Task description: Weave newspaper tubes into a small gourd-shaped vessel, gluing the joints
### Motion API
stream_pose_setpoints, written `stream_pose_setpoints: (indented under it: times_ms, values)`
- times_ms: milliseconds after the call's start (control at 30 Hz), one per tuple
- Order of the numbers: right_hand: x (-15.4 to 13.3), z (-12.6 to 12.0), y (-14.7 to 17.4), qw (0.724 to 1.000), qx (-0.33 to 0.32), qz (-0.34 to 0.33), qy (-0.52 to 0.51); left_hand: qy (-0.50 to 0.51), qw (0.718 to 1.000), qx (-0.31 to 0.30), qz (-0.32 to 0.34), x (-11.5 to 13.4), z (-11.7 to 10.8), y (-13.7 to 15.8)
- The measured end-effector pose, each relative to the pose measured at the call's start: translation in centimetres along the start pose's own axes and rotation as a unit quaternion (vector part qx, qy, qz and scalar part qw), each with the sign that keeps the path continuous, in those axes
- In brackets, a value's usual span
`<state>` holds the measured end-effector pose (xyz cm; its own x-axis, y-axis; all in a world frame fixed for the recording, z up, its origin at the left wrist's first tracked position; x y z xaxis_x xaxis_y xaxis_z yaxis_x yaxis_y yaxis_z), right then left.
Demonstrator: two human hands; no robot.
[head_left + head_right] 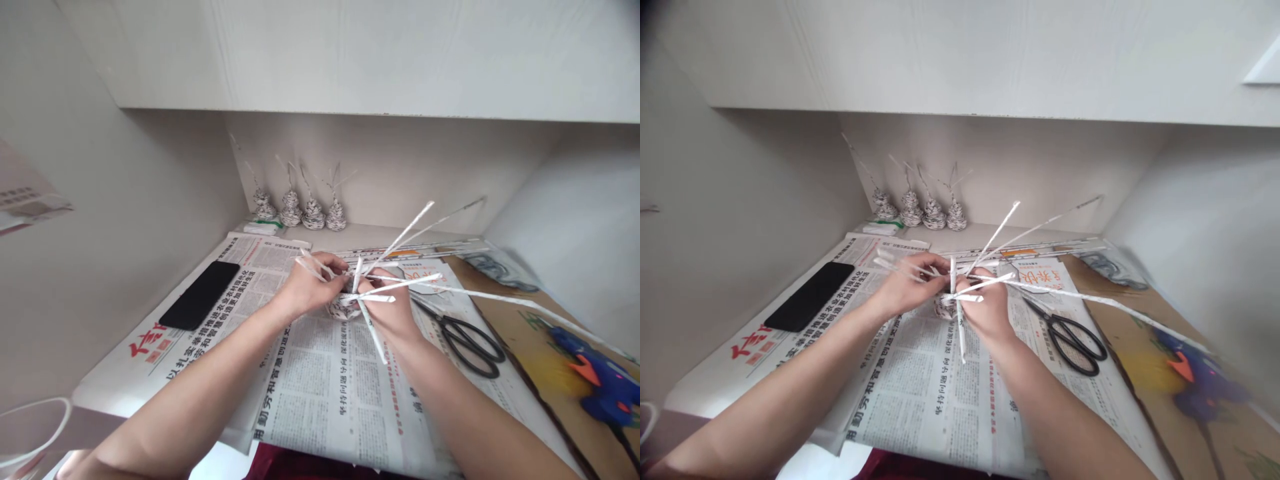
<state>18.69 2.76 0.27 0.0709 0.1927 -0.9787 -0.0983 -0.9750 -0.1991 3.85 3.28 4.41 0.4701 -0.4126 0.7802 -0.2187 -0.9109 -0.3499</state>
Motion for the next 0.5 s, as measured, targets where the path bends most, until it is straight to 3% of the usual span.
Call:
stream_pose_setpoints:
  times_ms: [200,500]
  values:
    - [0.26,0.04,0.04,0.999,-0.031,-0.006,-0.022,0.017,0.997,0.076,-0.008,-0.78,0.7,0.0]
    - [0.73,0.26,-0.28,0.993,-0.049,0.08,-0.074,0.012,0.997,0.066,-0.023,-0.97,0.6,-0.19]
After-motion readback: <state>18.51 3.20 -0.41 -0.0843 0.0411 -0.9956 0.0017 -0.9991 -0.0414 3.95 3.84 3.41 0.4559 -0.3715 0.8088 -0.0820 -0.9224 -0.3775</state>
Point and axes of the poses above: each hand's wrist, its own y-axis away from the middle knuckle, its own z-axis out of the palm, x = y × z, the point moved 4 cm from there along -y, towards the middle knuckle, and after that the axes turned 2 degrees about -x, right-handed, at the moved point
